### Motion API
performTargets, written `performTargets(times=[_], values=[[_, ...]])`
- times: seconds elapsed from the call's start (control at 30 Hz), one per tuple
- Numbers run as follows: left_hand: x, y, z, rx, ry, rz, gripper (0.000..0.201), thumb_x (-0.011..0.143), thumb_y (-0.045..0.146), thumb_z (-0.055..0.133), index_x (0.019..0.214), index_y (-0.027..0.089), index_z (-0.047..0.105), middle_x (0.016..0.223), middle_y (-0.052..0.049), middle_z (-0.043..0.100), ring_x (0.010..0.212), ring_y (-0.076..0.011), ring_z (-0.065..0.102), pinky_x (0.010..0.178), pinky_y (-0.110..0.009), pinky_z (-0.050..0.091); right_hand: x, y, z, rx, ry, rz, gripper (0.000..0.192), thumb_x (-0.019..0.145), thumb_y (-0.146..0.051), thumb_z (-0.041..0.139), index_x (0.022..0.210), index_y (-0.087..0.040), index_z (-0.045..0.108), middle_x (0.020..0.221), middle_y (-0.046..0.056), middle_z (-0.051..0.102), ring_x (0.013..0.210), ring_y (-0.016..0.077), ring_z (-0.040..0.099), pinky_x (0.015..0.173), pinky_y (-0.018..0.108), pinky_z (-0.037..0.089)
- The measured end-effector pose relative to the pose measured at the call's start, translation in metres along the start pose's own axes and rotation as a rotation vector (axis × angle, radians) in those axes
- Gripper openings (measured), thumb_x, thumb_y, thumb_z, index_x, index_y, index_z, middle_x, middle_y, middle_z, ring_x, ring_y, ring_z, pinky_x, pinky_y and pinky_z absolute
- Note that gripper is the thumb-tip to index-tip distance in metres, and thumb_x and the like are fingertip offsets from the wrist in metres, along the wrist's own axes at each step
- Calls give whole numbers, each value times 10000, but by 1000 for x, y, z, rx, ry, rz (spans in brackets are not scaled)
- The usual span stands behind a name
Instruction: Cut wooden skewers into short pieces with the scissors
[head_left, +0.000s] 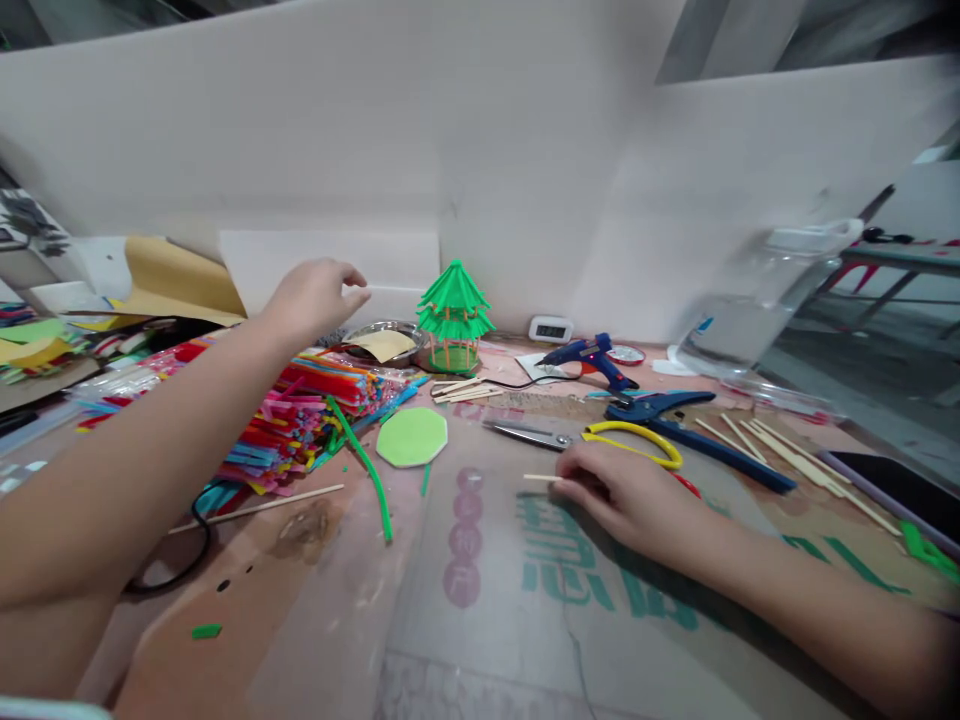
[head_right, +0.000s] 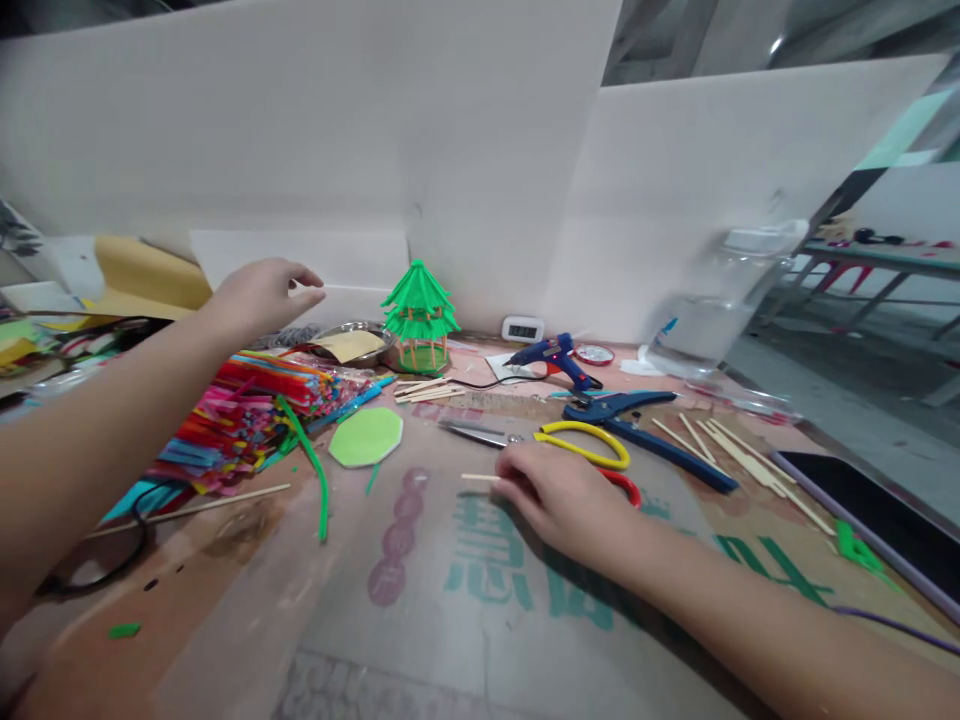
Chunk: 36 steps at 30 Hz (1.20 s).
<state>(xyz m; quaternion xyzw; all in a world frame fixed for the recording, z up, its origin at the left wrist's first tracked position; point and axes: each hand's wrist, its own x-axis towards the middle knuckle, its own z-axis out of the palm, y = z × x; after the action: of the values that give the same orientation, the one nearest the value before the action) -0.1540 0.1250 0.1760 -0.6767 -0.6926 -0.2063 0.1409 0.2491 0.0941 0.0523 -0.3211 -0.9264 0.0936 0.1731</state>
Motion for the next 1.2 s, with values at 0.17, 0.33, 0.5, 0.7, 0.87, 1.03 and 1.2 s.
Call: performTargets(times=[0.17, 0.33, 0.5, 0.7, 0.87, 1.03, 1.2], values=[[-45, 62, 0, -34, -107, 206, 268, 961, 369, 515, 1043, 244, 738, 959, 10, 754, 856, -191, 668, 771, -311, 502, 9, 11, -3, -160, 17, 3, 206, 982, -311, 505, 884, -191, 641, 825, 91, 709, 744, 223, 641, 644, 305, 410], [-41, 109, 60, -10, -328, 282, 202, 961, 297, 574, 976, 176, 735, 1006, -82, 741, 941, -226, 685, 840, -346, 540, 12, 24, -11, -309, -40, 126, 236, 995, -325, 469, 907, -195, 645, 818, 88, 733, 722, 234, 666, 595, 296, 350], [-11, 124, 111, 74, -448, 205, 365, 967, 364, 614, 1277, 173, 592, 1286, -107, 613, 1087, -237, 638, 910, -454, 566, 8, 38, -21, -393, -31, 237, 242, 1004, -304, 444, 935, -188, 646, 795, 89, 740, 709, 248, 680, 584, 299, 312], [-10, 126, 129, 119, -518, 181, 373, 962, 360, 620, 1276, 162, 592, 1274, -110, 619, 1082, -242, 642, 904, -455, 567, 6, 45, -15, -397, -13, 244, 223, 1011, -316, 459, 963, -189, 636, 849, 83, 745, 768, 248, 692, 609, 293, 334], [-27, 129, 127, 123, -512, 214, 368, 962, 357, 622, 1273, 163, 595, 1272, -110, 620, 1080, -240, 642, 903, -451, 568, 6, 45, -8, -377, -26, 222, 246, 1027, -295, 414, 1000, -172, 625, 894, 99, 737, 830, 259, 694, 661, 303, 374], [-32, 133, 126, 136, -499, 188, 371, 962, 357, 622, 1275, 160, 593, 1271, -110, 620, 1080, -241, 642, 903, -454, 568, 5, 46, -10, -314, -14, 211, 249, 1033, -288, 394, 1037, -160, 609, 892, 105, 728, 818, 260, 694, 674, 311, 402], [-24, 131, 130, 160, -542, 169, 374, 953, 354, 636, 1273, 163, 595, 1268, -109, 621, 1088, -244, 642, 901, -444, 567, 5, 47, -8, -293, -2, 190, 237, 1026, -286, 410, 1011, -164, 612, 888, 108, 728, 822, 275, 692, 676, 324, 405]])
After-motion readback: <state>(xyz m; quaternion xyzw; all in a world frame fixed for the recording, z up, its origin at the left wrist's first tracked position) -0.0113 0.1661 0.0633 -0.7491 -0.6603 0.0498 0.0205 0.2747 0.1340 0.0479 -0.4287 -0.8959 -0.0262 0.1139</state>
